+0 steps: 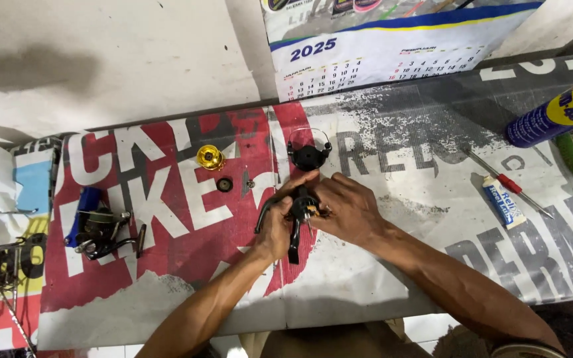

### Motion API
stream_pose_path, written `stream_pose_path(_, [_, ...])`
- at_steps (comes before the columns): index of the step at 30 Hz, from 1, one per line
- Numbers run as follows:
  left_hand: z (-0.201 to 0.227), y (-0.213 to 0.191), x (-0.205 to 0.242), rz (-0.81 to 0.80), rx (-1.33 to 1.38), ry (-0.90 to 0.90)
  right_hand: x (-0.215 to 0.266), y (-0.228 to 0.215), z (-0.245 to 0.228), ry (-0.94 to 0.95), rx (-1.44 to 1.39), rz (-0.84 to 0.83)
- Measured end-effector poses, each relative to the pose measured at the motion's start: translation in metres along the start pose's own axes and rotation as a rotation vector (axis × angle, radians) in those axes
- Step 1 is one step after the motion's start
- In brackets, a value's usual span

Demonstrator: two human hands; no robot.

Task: The person disassembles a fishing reel, removes the spool, and cleans the internal components. They use a spray lubricant and a white cloth to wipe the parts, then reassemble the reel on the table.

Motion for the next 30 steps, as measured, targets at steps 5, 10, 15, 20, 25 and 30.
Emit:
stream_pose_path(5, [-0.001, -0.025, 0.000, 0.126, 0.211, -0.245, -0.003, -0.010, 0.015, 0.061, -0.181, -0.093])
stream_pose_path(10, [0.018, -0.082, -0.023, 0.531, 0.263, -0.317, -0.017, -0.035, 0.044, 0.193, -0.114, -0.083])
stream_pose_path(15, [0.038, -0.130, -0.037, 0.146, 0.440, -0.051, -0.026, -0.042, 0.039, 0.224, -0.007, 0.017])
stream_pose_path(20, [0.039, -0.160, -0.025, 0.115, 0.495, 0.006, -0.020, -0.026, 0.031, 0.166, -0.004, -0.047])
stream_pose_path(25, [0.040, -0.164, -0.020, 0.188, 0.499, 0.106, -0.020, 0.003, 0.009, 0.033, 0.011, -0.190])
stream_pose_path(30, [0.031, -0.169, -0.019, 0.334, 0.459, 0.081, -0.042, 0.039, -0.025, -0.041, -0.078, -0.356])
Point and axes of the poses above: each hand's wrist, its own x-axis away from the middle knuckle, its own y-axis out of the palm, z = x × y, the point moved 3 cm from there along -x, towards the middle knuckle, and after that the axes turned 7 degrees about z, right-handed, at the moved point
